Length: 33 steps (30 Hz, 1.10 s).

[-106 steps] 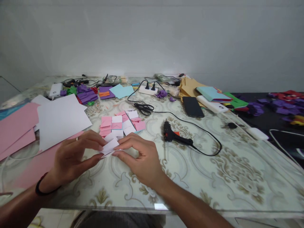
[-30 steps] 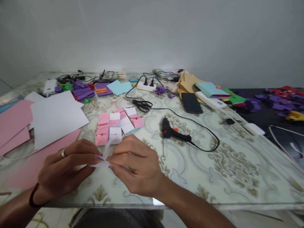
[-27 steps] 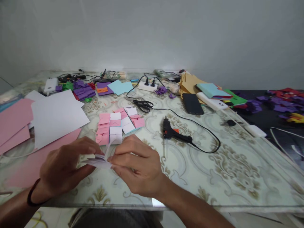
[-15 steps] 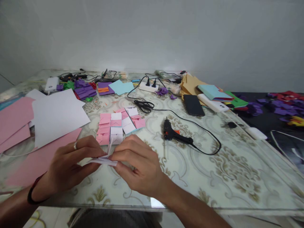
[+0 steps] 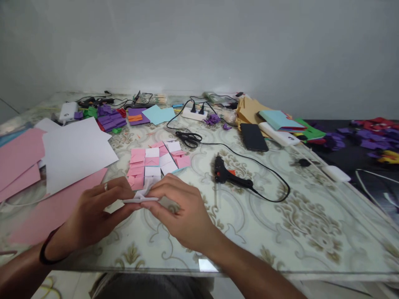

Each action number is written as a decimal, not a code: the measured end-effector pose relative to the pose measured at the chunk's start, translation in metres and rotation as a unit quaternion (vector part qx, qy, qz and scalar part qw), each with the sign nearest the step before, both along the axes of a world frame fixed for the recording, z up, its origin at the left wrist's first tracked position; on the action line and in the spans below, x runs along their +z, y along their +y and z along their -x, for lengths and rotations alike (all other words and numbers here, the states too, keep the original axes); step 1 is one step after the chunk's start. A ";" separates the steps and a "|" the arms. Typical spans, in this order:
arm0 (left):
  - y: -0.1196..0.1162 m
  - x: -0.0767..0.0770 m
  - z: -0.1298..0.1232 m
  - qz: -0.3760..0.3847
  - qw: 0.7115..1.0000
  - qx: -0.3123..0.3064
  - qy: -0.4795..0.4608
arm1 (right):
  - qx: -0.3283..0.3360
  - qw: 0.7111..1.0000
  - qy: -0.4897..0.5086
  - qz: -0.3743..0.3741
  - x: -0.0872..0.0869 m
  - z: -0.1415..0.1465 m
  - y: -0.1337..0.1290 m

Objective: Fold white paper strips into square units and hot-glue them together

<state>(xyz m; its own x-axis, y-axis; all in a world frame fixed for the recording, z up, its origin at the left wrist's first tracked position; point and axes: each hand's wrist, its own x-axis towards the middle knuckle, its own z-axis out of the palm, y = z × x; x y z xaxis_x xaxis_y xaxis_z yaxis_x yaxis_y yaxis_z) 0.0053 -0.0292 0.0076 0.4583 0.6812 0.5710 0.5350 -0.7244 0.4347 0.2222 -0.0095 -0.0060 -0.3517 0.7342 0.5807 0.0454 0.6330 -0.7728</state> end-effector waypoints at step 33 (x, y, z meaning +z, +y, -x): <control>0.002 0.007 0.002 -0.012 0.989 -0.092 -0.118 | -0.001 0.999 0.029 -0.026 -0.006 0.000 0.002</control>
